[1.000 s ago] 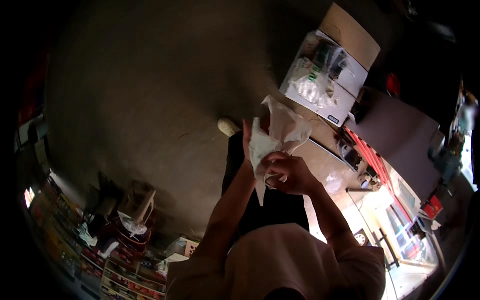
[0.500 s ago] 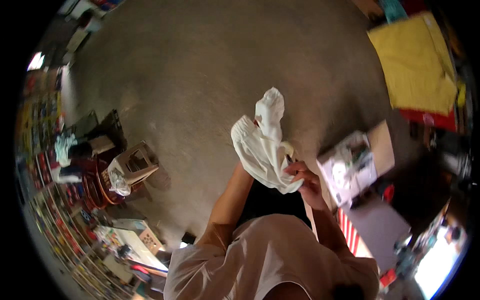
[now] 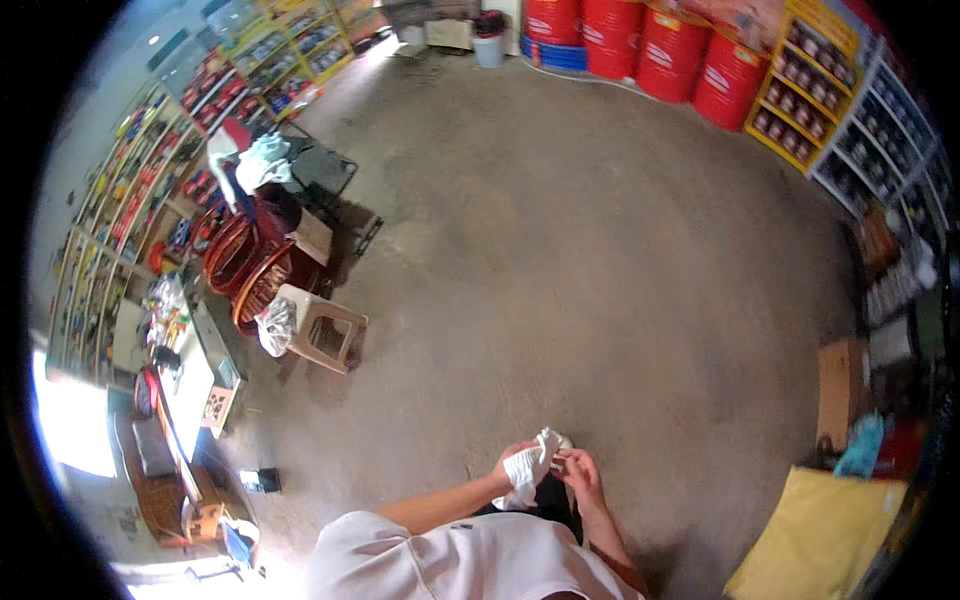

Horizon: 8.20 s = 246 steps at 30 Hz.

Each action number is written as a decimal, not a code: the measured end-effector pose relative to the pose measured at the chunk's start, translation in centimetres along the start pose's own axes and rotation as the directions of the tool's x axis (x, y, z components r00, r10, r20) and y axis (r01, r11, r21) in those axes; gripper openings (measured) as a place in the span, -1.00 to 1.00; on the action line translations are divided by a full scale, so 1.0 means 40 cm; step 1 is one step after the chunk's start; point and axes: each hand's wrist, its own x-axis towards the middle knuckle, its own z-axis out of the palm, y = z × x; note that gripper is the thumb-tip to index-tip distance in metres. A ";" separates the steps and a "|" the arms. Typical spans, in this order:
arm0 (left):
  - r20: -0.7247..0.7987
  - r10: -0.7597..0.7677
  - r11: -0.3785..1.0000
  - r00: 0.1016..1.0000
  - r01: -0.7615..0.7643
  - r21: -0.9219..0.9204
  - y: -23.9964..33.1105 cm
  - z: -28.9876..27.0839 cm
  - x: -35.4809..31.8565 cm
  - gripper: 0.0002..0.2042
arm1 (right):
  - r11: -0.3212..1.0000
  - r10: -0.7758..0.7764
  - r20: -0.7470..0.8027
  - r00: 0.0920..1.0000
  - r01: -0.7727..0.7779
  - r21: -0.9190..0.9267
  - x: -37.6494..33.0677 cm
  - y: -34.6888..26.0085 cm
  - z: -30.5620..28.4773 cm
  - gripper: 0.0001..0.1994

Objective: The person moves a cardboard box, picks up a cloth, wets it at a sink, and wipes a table and a wooden chair. They handle a kettle and other items on the table before wiping the chair's seat and backrest.

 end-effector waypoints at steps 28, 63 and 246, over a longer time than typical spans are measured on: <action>-0.302 0.136 0.934 0.944 -0.224 -0.280 1.656 -0.444 1.077 -0.74 | 0.950 -0.062 0.078 0.995 0.083 -0.301 1.841 -0.840 0.692 -0.74; -0.503 0.790 0.612 0.350 -0.404 0.680 3.099 -1.830 1.501 -0.74 | 0.733 0.680 0.554 0.480 -0.452 -0.509 3.673 -1.012 2.777 -0.59; -0.876 -0.313 0.864 0.367 -0.272 -0.423 7.920 -5.884 4.520 -0.76 | 0.653 0.677 0.026 0.735 -0.617 0.439 9.101 -1.938 6.453 -0.63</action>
